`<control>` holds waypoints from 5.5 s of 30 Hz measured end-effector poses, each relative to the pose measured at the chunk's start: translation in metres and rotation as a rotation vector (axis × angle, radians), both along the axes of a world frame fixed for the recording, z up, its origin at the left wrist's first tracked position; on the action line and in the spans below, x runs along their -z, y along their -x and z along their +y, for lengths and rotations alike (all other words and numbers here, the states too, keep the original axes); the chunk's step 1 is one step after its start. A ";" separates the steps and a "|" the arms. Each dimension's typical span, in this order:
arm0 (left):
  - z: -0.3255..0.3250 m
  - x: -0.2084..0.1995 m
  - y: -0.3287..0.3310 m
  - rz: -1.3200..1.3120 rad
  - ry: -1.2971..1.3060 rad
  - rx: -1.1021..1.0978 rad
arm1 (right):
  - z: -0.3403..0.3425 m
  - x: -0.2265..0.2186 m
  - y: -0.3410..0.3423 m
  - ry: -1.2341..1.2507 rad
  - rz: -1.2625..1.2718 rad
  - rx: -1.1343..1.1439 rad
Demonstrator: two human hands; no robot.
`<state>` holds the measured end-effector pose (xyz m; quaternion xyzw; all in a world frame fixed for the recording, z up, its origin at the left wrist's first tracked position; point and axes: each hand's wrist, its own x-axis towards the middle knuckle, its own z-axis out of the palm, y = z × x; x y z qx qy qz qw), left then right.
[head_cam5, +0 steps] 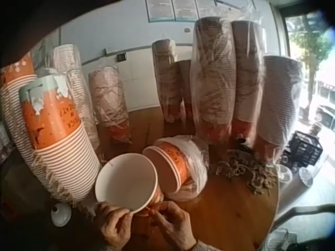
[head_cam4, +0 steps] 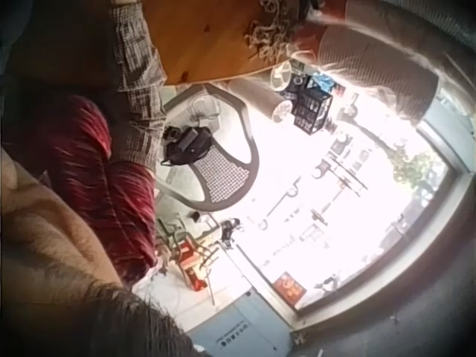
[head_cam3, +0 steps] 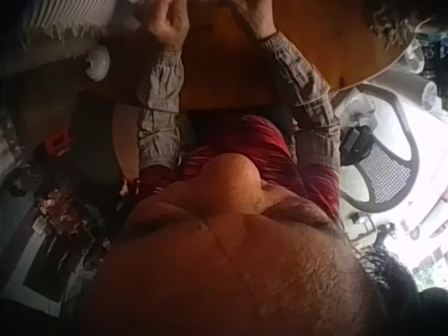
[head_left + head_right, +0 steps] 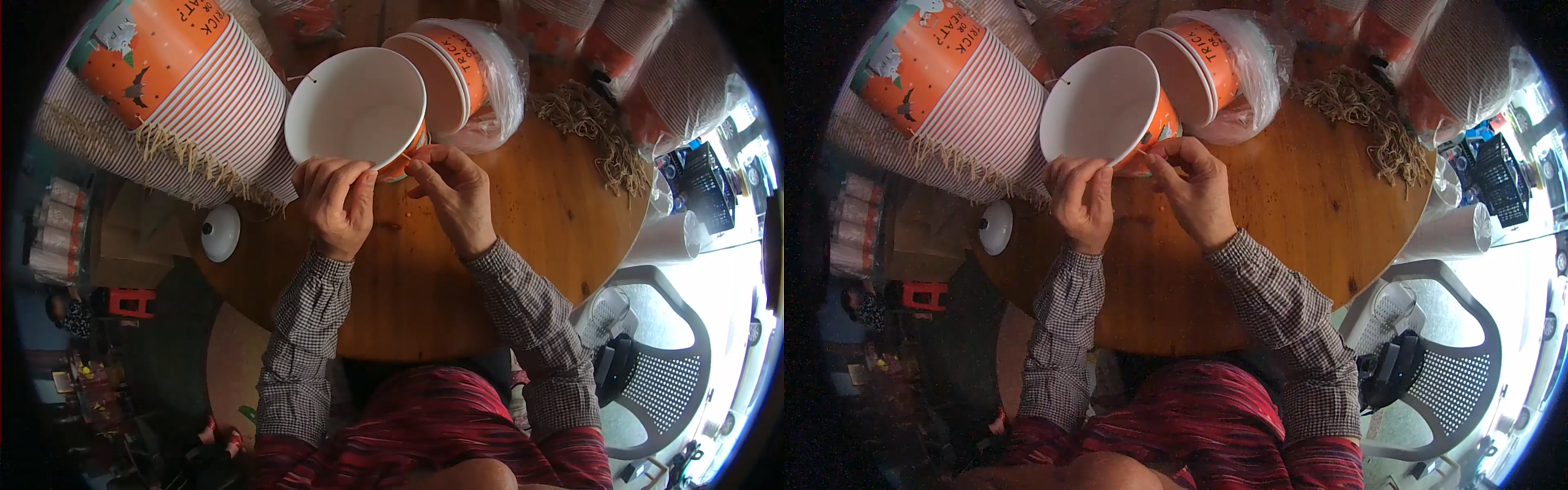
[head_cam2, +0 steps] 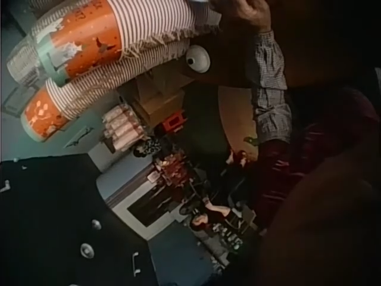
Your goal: Threading string handles through pre-punched holes in paper buckets to assemble them.
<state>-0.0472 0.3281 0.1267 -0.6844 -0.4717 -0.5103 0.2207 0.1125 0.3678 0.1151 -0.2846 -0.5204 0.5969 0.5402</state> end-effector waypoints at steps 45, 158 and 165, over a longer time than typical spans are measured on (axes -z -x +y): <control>-0.006 0.009 0.002 -0.288 0.670 0.208 | 0.001 0.011 -0.007 -0.880 -0.660 0.065; -0.013 -0.041 -0.027 -0.743 0.574 0.595 | -0.003 -0.047 -0.028 -0.528 -0.148 0.282; -0.011 -0.041 -0.031 -0.807 0.566 0.662 | 0.000 -0.043 -0.035 -0.732 -0.439 0.232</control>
